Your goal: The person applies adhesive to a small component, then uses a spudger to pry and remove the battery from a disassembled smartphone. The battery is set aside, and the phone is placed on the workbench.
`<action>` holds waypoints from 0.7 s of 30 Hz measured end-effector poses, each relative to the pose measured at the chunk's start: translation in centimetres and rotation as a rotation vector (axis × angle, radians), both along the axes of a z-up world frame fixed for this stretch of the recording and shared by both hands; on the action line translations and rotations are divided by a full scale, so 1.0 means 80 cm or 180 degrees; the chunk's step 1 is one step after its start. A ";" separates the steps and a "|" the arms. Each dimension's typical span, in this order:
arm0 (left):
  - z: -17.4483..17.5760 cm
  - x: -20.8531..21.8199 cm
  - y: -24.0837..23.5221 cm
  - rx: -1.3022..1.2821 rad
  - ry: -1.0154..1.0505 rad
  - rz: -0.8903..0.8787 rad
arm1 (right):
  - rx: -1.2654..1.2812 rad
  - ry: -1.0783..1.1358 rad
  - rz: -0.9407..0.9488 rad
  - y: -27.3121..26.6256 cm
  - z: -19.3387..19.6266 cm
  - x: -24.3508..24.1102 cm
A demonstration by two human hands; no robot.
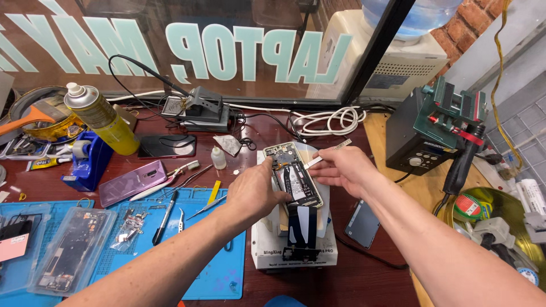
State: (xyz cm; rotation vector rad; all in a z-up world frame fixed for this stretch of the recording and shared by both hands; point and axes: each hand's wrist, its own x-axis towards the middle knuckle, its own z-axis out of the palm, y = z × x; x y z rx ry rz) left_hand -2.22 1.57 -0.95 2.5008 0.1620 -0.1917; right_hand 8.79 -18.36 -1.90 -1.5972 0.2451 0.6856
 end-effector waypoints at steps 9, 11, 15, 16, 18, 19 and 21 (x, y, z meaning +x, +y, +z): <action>-0.001 0.002 0.003 0.0150 -0.0146 -0.0114 | -0.2734 -0.2950 0.0603 0.037 0.005 -0.067; -0.001 0.001 0.005 0.0177 -0.0108 -0.0148 | -0.2671 -0.2697 0.0427 0.036 0.004 -0.060; 0.004 0.002 0.003 0.0242 -0.0007 -0.0197 | -0.1119 -0.1107 0.0068 0.017 -0.004 -0.024; 0.005 0.003 0.003 0.0213 -0.0007 -0.0197 | -0.0832 -0.0828 0.0073 0.008 -0.007 -0.016; 0.004 0.002 0.002 0.0155 0.0010 -0.0174 | -0.0252 -0.0258 0.0108 -0.010 -0.014 -0.005; 0.005 0.001 0.003 0.0167 0.0010 -0.0183 | -0.0059 -0.0024 0.0066 -0.015 -0.017 0.000; 0.005 0.001 0.003 0.0188 0.0009 -0.0206 | 0.0325 0.0442 -0.0022 -0.019 -0.018 0.003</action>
